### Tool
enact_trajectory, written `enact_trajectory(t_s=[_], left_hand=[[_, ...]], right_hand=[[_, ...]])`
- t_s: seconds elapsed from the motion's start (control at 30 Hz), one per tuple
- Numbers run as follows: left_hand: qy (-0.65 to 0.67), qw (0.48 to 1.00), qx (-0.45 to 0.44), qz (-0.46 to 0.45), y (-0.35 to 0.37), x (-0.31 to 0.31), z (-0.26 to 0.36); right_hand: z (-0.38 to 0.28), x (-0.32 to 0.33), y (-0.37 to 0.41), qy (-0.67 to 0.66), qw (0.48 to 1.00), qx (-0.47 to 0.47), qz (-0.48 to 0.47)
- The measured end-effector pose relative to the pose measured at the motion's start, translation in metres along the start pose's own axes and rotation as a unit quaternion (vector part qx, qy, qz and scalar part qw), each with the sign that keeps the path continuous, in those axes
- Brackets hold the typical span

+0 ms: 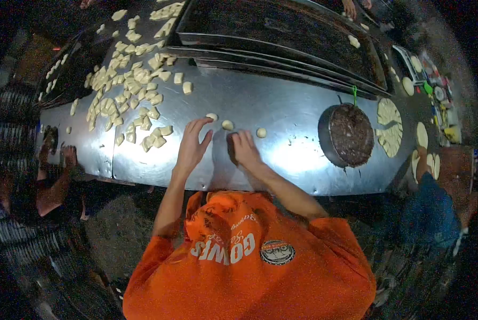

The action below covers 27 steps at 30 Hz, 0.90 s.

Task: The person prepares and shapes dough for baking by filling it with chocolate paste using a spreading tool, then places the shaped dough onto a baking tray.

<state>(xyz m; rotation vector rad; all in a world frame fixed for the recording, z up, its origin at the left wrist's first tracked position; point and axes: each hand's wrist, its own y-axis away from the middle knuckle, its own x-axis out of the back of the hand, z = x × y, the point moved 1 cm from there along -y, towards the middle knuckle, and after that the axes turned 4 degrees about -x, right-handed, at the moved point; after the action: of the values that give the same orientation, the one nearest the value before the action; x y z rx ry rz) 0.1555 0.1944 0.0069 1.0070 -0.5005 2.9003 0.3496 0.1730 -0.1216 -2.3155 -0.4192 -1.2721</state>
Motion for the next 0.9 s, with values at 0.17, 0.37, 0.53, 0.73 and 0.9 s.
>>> enact_trajectory(t_s=[0.17,0.37,0.53,0.73,0.9], left_hand=[[-0.019,0.985,-0.098,-0.141,-0.025,-0.04,-0.023],[-0.036,0.975,-0.109,-0.192,-0.02,-0.064,-0.046],[0.143,0.981,0.104,-0.08,-0.02,-0.064,-0.02],[0.437,0.871,0.226,-0.014,0.001,-0.068,0.019],[0.334,0.934,0.12,0.039,0.0,-0.067,0.038]], right_hand=[[-0.04,0.018,0.017,-0.099,0.988,-0.117,-0.023],[0.003,0.094,0.028,-0.225,0.929,-0.293,-0.038],[0.046,0.11,0.011,-0.062,0.961,-0.266,-0.044],[-0.022,0.135,-0.031,-0.61,0.715,-0.34,-0.023],[-0.032,0.13,-0.032,-0.619,0.711,-0.334,0.023]])
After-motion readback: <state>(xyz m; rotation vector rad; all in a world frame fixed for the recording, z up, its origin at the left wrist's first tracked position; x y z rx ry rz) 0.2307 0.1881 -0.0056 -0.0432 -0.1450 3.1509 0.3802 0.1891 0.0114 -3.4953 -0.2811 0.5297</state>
